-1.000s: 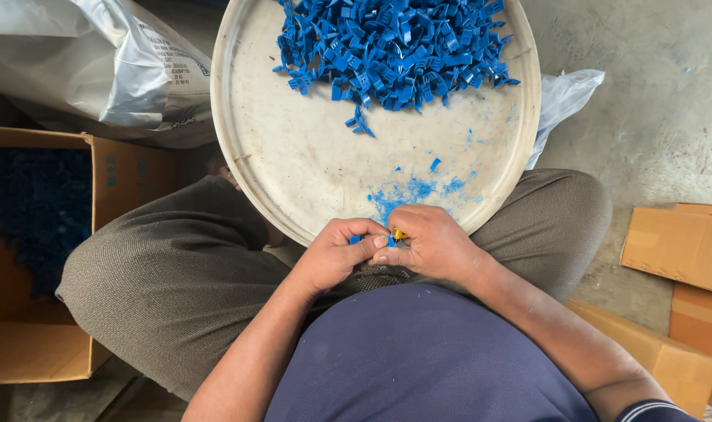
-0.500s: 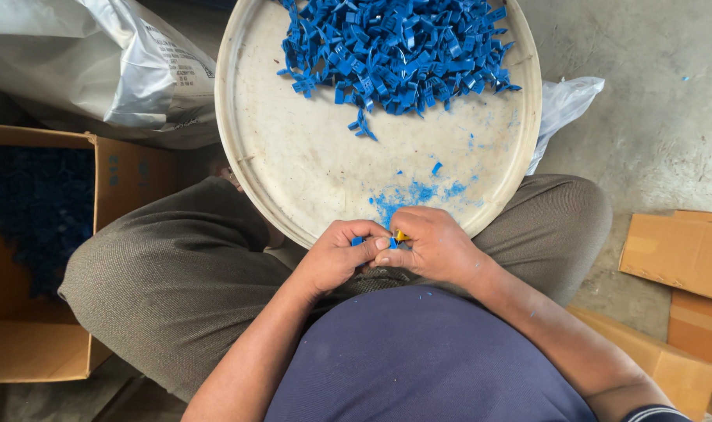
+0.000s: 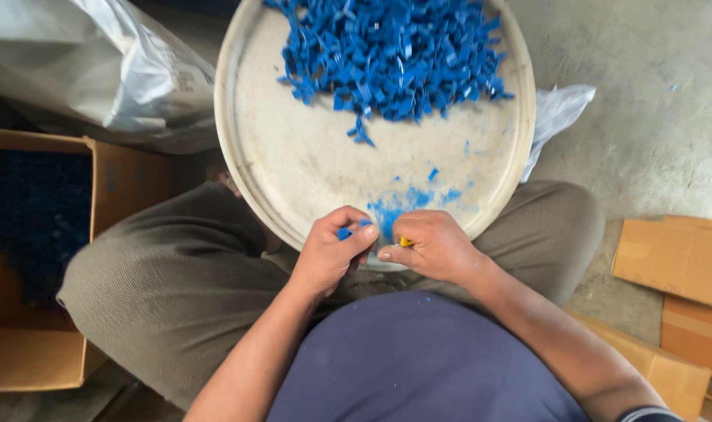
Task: The person sits cross-legged and uses a yellow utility knife to cut small blue plastic strips into smaller pieces over a white circular tray. The cut pieces accumulate on the tray as the person continues cutting one strip at a time.
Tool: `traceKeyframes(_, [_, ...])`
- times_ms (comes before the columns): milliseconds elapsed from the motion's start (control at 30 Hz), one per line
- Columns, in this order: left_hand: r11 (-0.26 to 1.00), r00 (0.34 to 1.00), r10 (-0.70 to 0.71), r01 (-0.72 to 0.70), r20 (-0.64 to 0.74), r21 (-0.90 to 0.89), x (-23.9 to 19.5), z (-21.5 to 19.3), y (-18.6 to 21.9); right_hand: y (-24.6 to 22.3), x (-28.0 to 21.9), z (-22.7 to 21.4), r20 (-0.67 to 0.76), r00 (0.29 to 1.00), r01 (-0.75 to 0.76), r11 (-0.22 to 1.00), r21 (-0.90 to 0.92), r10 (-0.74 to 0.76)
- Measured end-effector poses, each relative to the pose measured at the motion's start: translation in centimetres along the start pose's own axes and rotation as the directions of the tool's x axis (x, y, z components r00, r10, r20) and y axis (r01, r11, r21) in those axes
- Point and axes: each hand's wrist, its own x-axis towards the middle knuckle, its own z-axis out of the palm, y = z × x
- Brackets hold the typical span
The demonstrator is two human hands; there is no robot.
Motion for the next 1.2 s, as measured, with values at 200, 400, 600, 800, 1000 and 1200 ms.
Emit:
traceKeyframes(200, [0.956, 0.983, 0.090, -0.131, -0.163, -0.262, 0.5, 0.3, 2.1, 2.9, 4.6, -2.6, -0.123, 0.980, -0.176, 0.972, -0.154, 0.157])
traceKeyframes(400, [0.942, 0.961, 0.169, -0.223, -0.217, -0.252, 0.6, -0.2, 2.4, 4.9, 10.8, 0.3, -0.214, 0.975, -0.134, 0.931, -0.339, 0.062])
traceKeyframes(600, [0.948, 0.956, 0.143, -0.207, -0.257, -0.240, 1.1, -0.5, 3.1, 3.8, 12.8, 1.4, -0.264, 0.950, -0.265, 0.882, -0.389, 0.169])
traceKeyframes(800, [0.983, 0.958, 0.056, -0.103, -0.282, -0.152, 1.9, 0.6, 2.9, -0.7, 6.0, -1.9, -0.298, 0.954, -0.023, 0.979, -0.204, -0.039])
traceKeyframes(1000, [1.000, 0.983, 0.018, -0.016, -0.182, 0.014, 1.9, 3.7, 1.5, -4.5, 0.4, -2.9, -0.273, 0.915, 0.175, 0.902, -0.394, -0.297])
traceKeyframes(1200, [0.998, 0.996, 0.053, -0.051, -0.066, 0.029, 1.5, 4.6, 1.8, -4.5, -0.6, -3.6, -0.218, 0.922, 0.233, 0.910, -0.344, -0.319])
